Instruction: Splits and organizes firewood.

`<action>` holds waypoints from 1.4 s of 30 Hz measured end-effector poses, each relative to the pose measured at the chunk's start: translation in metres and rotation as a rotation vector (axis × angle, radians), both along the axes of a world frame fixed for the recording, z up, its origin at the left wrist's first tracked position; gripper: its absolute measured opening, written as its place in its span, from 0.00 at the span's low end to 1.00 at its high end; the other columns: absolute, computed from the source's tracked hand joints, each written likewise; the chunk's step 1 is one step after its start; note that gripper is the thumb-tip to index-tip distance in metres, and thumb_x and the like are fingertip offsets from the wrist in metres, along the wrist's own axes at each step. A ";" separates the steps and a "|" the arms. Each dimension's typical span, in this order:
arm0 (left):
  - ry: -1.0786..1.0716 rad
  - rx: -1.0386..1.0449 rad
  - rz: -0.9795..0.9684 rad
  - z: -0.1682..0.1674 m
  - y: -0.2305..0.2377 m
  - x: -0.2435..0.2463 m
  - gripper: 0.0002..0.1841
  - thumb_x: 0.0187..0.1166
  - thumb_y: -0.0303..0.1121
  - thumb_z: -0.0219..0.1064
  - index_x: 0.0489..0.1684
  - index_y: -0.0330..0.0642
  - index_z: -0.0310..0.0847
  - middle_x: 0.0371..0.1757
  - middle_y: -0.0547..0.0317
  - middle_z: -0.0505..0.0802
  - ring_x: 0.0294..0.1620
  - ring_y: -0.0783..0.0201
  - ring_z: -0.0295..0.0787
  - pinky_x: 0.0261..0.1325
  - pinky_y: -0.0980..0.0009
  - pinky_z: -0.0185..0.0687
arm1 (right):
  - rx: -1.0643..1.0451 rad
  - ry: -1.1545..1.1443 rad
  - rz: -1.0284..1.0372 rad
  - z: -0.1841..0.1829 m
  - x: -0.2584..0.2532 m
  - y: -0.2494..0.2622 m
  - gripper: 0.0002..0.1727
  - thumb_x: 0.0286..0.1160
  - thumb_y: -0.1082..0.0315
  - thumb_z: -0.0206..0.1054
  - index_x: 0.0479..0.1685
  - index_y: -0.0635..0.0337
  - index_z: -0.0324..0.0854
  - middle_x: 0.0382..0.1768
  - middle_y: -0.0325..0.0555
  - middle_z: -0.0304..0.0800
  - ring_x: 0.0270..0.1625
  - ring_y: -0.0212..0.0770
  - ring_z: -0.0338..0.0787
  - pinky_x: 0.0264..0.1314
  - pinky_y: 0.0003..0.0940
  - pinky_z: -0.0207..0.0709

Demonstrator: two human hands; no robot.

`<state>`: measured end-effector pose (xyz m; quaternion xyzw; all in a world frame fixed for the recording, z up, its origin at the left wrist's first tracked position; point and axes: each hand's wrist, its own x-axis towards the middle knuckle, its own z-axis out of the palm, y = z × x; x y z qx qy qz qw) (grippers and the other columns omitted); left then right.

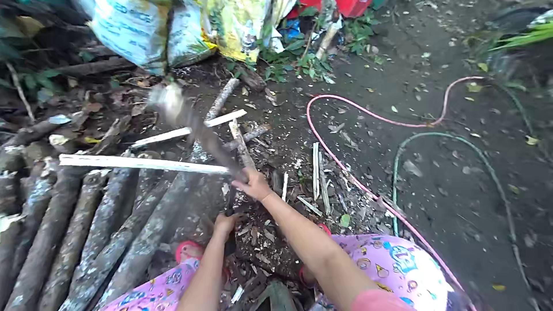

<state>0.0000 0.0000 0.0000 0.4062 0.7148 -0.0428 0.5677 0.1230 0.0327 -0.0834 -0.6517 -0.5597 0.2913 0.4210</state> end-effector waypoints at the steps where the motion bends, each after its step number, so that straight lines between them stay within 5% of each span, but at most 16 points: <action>1: -0.092 0.034 0.049 -0.046 0.004 -0.015 0.20 0.90 0.30 0.59 0.74 0.28 0.67 0.43 0.52 0.83 0.33 0.68 0.80 0.42 0.73 0.79 | -0.008 0.068 -0.151 0.001 0.016 -0.001 0.25 0.73 0.62 0.77 0.56 0.79 0.85 0.49 0.67 0.93 0.55 0.58 0.94 0.67 0.53 0.83; 3: -0.193 0.065 0.206 -0.114 0.013 -0.031 0.17 0.87 0.31 0.65 0.64 0.27 0.71 0.28 0.54 0.82 0.19 0.67 0.81 0.26 0.72 0.82 | -0.128 0.112 -0.381 -0.001 0.058 -0.005 0.27 0.76 0.59 0.76 0.65 0.73 0.81 0.52 0.64 0.92 0.57 0.56 0.93 0.67 0.55 0.83; 5: -0.202 0.011 0.283 -0.120 0.016 -0.029 0.16 0.87 0.32 0.65 0.64 0.29 0.71 0.27 0.54 0.81 0.19 0.66 0.80 0.25 0.71 0.82 | -0.251 0.042 -0.549 -0.013 0.103 -0.010 0.28 0.80 0.57 0.73 0.70 0.71 0.77 0.54 0.66 0.91 0.58 0.62 0.91 0.66 0.61 0.81; 10: -0.199 0.016 0.257 -0.086 0.010 -0.020 0.17 0.88 0.32 0.65 0.66 0.30 0.71 0.30 0.54 0.82 0.21 0.65 0.82 0.29 0.70 0.84 | -0.607 -0.076 -0.772 -0.040 0.185 -0.041 0.30 0.84 0.57 0.67 0.78 0.69 0.73 0.67 0.69 0.85 0.71 0.64 0.85 0.76 0.61 0.74; 14: -0.301 -0.055 0.347 -0.028 0.017 -0.025 0.09 0.91 0.33 0.59 0.54 0.36 0.73 0.24 0.58 0.81 0.17 0.67 0.80 0.21 0.73 0.82 | -0.652 -0.140 -0.785 -0.056 0.202 -0.051 0.49 0.76 0.54 0.75 0.94 0.64 0.53 0.86 0.68 0.64 0.86 0.67 0.68 0.85 0.64 0.60; 16: -0.389 -0.124 0.432 0.011 0.025 -0.033 0.11 0.94 0.36 0.53 0.42 0.39 0.74 0.20 0.61 0.80 0.14 0.70 0.77 0.18 0.76 0.79 | -0.647 -0.172 -0.705 -0.054 0.189 -0.041 0.48 0.77 0.54 0.74 0.94 0.62 0.53 0.90 0.65 0.59 0.89 0.66 0.63 0.87 0.65 0.56; 20: -0.665 -0.207 0.611 0.073 0.041 -0.070 0.22 0.96 0.43 0.40 0.40 0.39 0.76 0.18 0.63 0.81 0.12 0.73 0.79 0.14 0.79 0.79 | -0.612 -0.220 -0.355 -0.065 0.133 0.001 0.38 0.78 0.57 0.72 0.84 0.67 0.69 0.88 0.68 0.62 0.87 0.67 0.67 0.86 0.64 0.60; 27: -1.007 -0.117 0.759 0.093 0.077 -0.119 0.27 0.94 0.46 0.34 0.43 0.38 0.78 0.20 0.63 0.84 0.16 0.71 0.86 0.18 0.78 0.86 | -0.580 -0.297 0.166 -0.102 0.007 0.083 0.37 0.78 0.59 0.71 0.86 0.65 0.68 0.91 0.63 0.59 0.89 0.61 0.67 0.88 0.56 0.62; 30: -1.073 -0.063 0.833 0.097 0.088 -0.139 0.27 0.93 0.46 0.35 0.44 0.36 0.78 0.21 0.61 0.85 0.17 0.70 0.88 0.20 0.78 0.87 | -0.591 -0.315 0.242 -0.110 -0.031 0.113 0.41 0.76 0.61 0.73 0.89 0.64 0.63 0.93 0.61 0.55 0.91 0.61 0.62 0.90 0.57 0.57; 33: -1.041 0.025 0.893 0.101 0.091 -0.149 0.26 0.94 0.45 0.35 0.44 0.36 0.78 0.20 0.61 0.85 0.16 0.70 0.87 0.19 0.78 0.86 | -0.678 -0.382 0.314 -0.114 -0.053 0.132 0.55 0.73 0.56 0.76 0.98 0.53 0.44 0.94 0.60 0.50 0.95 0.62 0.52 0.93 0.64 0.44; 35: -1.041 0.049 0.920 0.101 0.094 -0.156 0.26 0.94 0.45 0.35 0.44 0.36 0.77 0.20 0.61 0.85 0.16 0.70 0.87 0.19 0.77 0.87 | -0.730 -0.420 0.319 -0.115 -0.062 0.135 0.56 0.70 0.57 0.78 0.98 0.49 0.43 0.86 0.64 0.65 0.89 0.65 0.63 0.90 0.66 0.49; 37: -1.034 0.061 0.942 0.101 0.095 -0.161 0.27 0.94 0.46 0.35 0.43 0.36 0.77 0.20 0.61 0.85 0.16 0.70 0.87 0.19 0.77 0.86 | -0.777 -0.411 0.315 -0.114 -0.070 0.128 0.45 0.72 0.62 0.74 0.92 0.56 0.58 0.77 0.67 0.77 0.80 0.67 0.76 0.81 0.67 0.65; 42: -0.989 0.083 0.948 0.100 0.098 -0.159 0.26 0.95 0.47 0.36 0.41 0.37 0.76 0.20 0.61 0.84 0.16 0.71 0.86 0.17 0.78 0.85 | -0.750 -0.007 0.283 -0.108 -0.078 0.070 0.29 0.71 0.60 0.74 0.72 0.62 0.78 0.58 0.64 0.89 0.62 0.62 0.89 0.65 0.66 0.79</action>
